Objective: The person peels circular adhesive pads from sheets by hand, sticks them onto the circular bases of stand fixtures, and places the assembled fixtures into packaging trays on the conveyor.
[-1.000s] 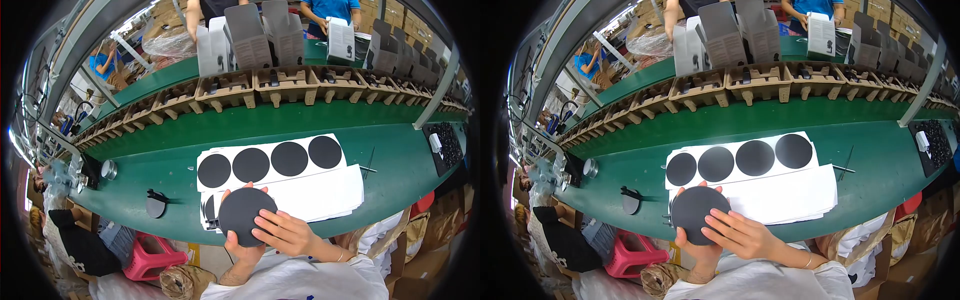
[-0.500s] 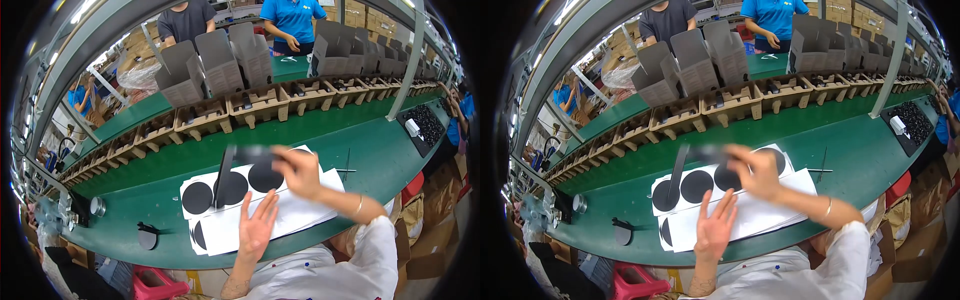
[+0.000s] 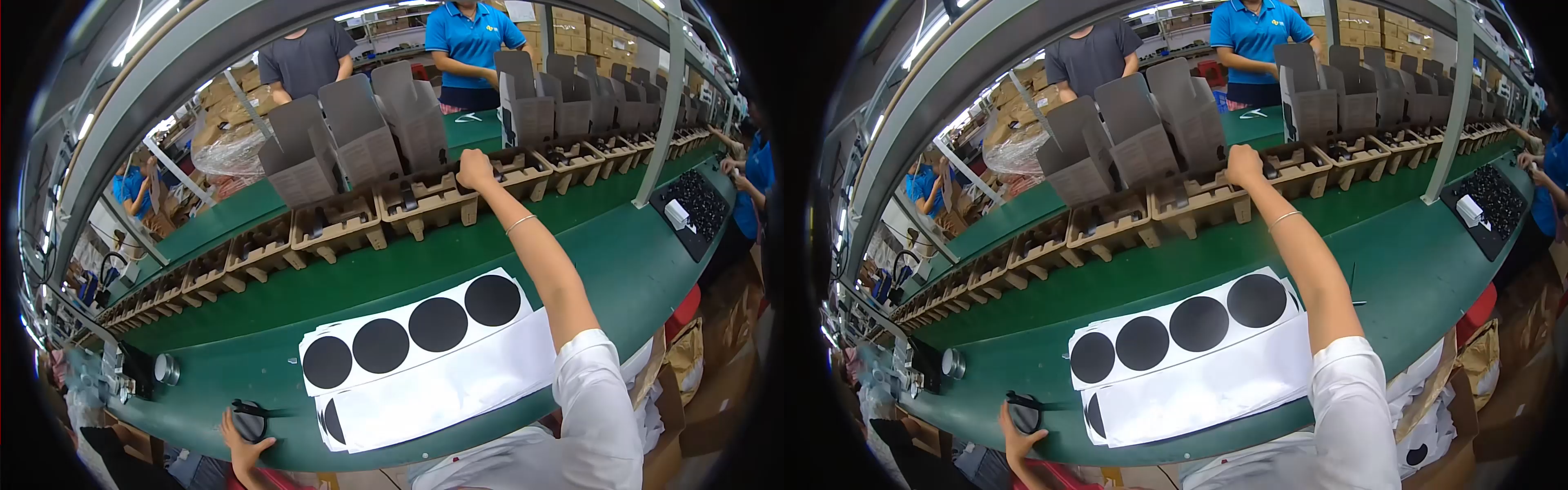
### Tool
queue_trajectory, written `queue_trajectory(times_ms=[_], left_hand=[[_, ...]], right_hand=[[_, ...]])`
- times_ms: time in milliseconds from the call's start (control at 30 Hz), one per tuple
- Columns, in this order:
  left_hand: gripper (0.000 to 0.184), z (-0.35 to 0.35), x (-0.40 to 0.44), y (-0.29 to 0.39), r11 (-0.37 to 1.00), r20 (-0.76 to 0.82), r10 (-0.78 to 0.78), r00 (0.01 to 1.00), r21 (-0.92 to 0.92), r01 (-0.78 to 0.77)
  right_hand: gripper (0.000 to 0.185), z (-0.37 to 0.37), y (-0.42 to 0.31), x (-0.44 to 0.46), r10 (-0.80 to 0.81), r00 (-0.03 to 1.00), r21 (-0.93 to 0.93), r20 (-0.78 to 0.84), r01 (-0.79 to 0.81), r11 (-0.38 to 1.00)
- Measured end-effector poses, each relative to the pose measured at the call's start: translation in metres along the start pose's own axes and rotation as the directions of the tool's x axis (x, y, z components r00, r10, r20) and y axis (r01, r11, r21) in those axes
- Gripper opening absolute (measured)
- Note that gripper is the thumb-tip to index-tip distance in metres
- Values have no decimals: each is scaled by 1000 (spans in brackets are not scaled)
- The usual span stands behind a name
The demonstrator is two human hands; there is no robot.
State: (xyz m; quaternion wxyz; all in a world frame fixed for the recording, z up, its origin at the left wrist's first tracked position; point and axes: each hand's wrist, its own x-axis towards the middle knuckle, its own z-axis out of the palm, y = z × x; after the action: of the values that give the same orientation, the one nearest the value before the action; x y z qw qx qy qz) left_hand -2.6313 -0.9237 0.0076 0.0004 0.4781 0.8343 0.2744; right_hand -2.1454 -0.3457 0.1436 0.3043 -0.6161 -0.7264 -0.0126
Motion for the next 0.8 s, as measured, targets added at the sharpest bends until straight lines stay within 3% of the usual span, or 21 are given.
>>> queue_trajectory(times_ms=[33, 67, 200, 233, 300, 400, 433, 500, 567, 600, 633, 767, 800], left_hand=[[121, 5, 7, -10, 996, 122, -2, 993, 93, -10], [114, 13, 11, -19, 1000, 123, 11, 992, -3, -10], [96, 10, 26, -17, 997, 122, 5, 993, -72, 4], [95, 11, 28, -15, 996, 37, 29, 999, -89, -26], [95, 8, 30, -5, 996, 18, 87, 996, -36, -86], [90, -1, 26, 2, 999, 62, 42, 997, 0, -42], [87, -4, 22, 7, 975, 35, -19, 999, -220, 27], [82, -8, 12, 17, 772, 18, -149, 989, -623, 128], [70, -6, -1, 4, 713, -197, -196, 960, -701, 2], [73, -8, -4, 35, 406, -204, -223, 953, -908, -99], [75, -12, -6, 85, 44, -202, -250, 947, -979, -197], [70, -6, -11, 208, -288, -68, 26, 997, -956, -57], [69, 4, -8, 226, -322, 7, 10, 1000, -947, 10]], right_hand=[[26, 0, -4, -3, -24, 1000, -42, 16, 24, 999], [28, 7, -2, 0, -80, 991, -126, 111, 94, 988], [68, 11, 4, -28, -196, 951, -293, 241, 263, 919], [80, 12, 6, -34, -193, 934, -308, 299, 286, 907], [80, 7, 5, -38, -165, 913, -343, 372, 301, 890], [78, -6, -7, -43, -120, 901, -375, 418, 291, 880], [68, -8, -12, -52, -244, 913, -338, 327, 354, 872], [49, -6, -25, -86, -470, 875, -286, 116, 483, 828], [37, -22, -57, -141, -610, 792, 219, 12, 594, 774], [35, -32, -75, -169, -688, 725, 377, 43, 626, 683], [35, -36, -87, -195, -760, 647, 527, 60, 626, 575], [34, -3, -95, -254, -870, 485, 510, 88, 728, 458], [30, -1, -95, -259, -858, 513, 531, 19, 722, 444]])
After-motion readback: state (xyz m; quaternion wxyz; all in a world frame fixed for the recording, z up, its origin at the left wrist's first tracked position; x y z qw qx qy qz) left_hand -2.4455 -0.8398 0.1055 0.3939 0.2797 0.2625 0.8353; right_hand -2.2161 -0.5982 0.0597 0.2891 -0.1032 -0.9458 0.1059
